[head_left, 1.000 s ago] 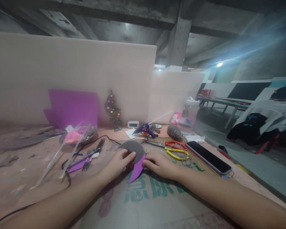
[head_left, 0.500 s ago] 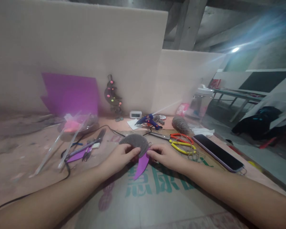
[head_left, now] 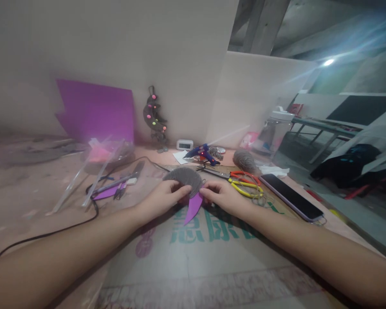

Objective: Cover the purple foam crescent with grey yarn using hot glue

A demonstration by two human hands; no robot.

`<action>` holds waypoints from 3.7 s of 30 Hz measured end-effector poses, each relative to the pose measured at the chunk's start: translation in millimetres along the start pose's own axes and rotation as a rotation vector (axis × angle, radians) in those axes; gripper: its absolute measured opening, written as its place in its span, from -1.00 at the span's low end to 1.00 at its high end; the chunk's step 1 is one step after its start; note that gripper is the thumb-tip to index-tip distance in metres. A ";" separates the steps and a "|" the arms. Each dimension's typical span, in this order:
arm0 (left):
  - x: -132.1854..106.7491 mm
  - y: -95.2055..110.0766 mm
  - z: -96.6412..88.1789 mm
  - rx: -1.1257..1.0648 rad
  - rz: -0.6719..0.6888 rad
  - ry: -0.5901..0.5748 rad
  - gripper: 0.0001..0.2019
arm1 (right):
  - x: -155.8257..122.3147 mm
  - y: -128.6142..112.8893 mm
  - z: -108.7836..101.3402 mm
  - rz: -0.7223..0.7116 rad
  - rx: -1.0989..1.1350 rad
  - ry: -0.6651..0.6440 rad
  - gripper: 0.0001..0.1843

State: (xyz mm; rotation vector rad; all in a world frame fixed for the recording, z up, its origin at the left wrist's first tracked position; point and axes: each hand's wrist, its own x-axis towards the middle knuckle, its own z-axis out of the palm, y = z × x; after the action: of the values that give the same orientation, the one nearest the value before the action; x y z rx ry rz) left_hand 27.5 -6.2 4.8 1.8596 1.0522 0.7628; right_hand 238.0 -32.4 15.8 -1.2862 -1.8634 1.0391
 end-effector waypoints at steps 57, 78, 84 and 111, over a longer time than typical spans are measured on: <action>3.0 -0.7 -4.2 -0.006 0.268 0.191 -0.73 | -6.0 -7.1 1.0 -0.110 0.024 0.241 -0.64; 3.4 -5.3 -3.6 -0.127 0.272 0.171 -0.83 | -2.1 -3.8 -0.9 -0.112 -0.083 0.260 -0.69; 2.2 -1.5 -1.1 -0.038 0.208 0.172 -0.75 | 1.0 -1.3 -4.9 -0.057 -0.031 0.354 -0.63; 7.6 -1.9 -7.0 -0.395 -0.071 0.186 -0.71 | 1.3 7.8 -131.3 0.096 -1.022 -0.083 -0.70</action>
State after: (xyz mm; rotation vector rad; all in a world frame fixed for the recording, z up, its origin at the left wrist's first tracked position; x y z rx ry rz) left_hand 24.6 3.6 7.1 1.4299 0.9927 1.0346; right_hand 351.3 3.0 72.6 -1.8902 -2.5257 0.0996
